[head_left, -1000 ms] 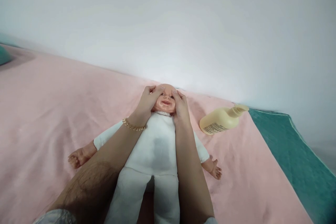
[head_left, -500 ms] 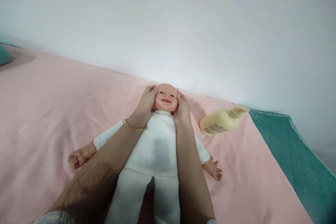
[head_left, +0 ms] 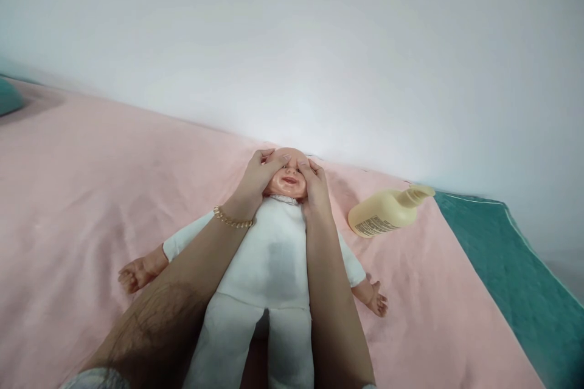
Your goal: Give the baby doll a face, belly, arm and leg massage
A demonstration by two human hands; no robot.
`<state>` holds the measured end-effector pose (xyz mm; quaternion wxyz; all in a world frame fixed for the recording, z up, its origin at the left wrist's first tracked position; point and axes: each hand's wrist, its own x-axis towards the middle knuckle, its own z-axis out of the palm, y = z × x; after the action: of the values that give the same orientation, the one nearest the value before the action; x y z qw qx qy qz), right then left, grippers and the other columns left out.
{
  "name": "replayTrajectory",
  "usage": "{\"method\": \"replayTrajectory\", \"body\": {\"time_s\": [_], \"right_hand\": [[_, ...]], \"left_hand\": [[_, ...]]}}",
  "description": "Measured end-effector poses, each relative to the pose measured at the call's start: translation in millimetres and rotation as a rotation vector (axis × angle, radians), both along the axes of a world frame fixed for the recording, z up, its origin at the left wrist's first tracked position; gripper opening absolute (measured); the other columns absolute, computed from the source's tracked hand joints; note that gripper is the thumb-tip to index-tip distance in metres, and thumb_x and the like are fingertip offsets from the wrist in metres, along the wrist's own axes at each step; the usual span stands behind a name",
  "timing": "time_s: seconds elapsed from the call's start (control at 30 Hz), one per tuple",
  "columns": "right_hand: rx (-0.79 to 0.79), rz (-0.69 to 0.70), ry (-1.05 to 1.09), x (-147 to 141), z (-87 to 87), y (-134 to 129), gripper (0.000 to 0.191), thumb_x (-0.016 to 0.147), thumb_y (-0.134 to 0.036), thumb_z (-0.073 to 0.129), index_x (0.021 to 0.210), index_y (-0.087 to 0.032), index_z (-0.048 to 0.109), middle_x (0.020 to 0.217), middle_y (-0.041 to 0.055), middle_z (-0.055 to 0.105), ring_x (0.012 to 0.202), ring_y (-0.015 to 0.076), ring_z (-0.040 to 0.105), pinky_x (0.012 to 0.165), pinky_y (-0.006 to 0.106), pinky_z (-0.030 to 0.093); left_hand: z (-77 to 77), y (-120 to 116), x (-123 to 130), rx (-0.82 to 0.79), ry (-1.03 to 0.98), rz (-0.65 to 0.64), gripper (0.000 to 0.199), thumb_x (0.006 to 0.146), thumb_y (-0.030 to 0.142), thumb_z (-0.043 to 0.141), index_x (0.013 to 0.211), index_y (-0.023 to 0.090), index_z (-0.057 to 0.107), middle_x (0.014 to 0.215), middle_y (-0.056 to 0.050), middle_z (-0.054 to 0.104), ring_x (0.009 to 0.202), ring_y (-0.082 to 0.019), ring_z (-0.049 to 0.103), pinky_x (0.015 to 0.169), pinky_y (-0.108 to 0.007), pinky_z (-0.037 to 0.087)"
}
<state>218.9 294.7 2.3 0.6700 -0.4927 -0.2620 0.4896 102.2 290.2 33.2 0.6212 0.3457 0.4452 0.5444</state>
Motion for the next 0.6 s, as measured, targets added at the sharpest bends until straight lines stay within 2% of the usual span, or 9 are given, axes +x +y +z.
{"method": "replayTrajectory", "body": {"time_s": [0.27, 0.47, 0.6], "right_hand": [[-0.058, -0.076, -0.01, -3.7, 5.8, 0.9, 0.035, 0.074, -0.034, 0.074, 0.102, -0.02, 0.059, 0.099, 0.0013, 0.07, 0.087, 0.0164, 0.069, 0.072, 0.027, 0.058], [-0.02, -0.078, 0.071, -2.2, 6.3, 2.2, 0.021, 0.075, -0.027, 0.069, 0.094, -0.021, 0.062, 0.087, -0.0003, 0.071, 0.084, 0.0181, 0.069, 0.075, 0.031, 0.059], [-0.021, -0.046, 0.139, 2.2, 5.1, 3.5, 0.021, 0.072, -0.021, 0.066, 0.093, -0.021, 0.064, 0.084, -0.0007, 0.072, 0.083, 0.0185, 0.069, 0.079, 0.034, 0.059]], "left_hand": [[3.6, -2.7, 1.9, -0.008, -0.057, 0.004, 0.031, 0.082, 0.033, 0.072, 0.106, 0.019, 0.058, 0.12, -0.012, 0.064, 0.105, -0.022, 0.066, 0.089, -0.034, 0.055], [3.1, -1.7, 2.1, -0.012, -0.063, 0.015, 0.027, 0.086, 0.034, 0.067, 0.108, 0.019, 0.058, 0.122, -0.01, 0.063, 0.109, -0.022, 0.063, 0.093, -0.034, 0.053], [-0.2, 0.8, 2.3, -0.004, -0.07, 0.009, 0.025, 0.088, 0.033, 0.064, 0.109, 0.019, 0.058, 0.123, -0.01, 0.062, 0.111, -0.022, 0.062, 0.093, -0.035, 0.053]]}}
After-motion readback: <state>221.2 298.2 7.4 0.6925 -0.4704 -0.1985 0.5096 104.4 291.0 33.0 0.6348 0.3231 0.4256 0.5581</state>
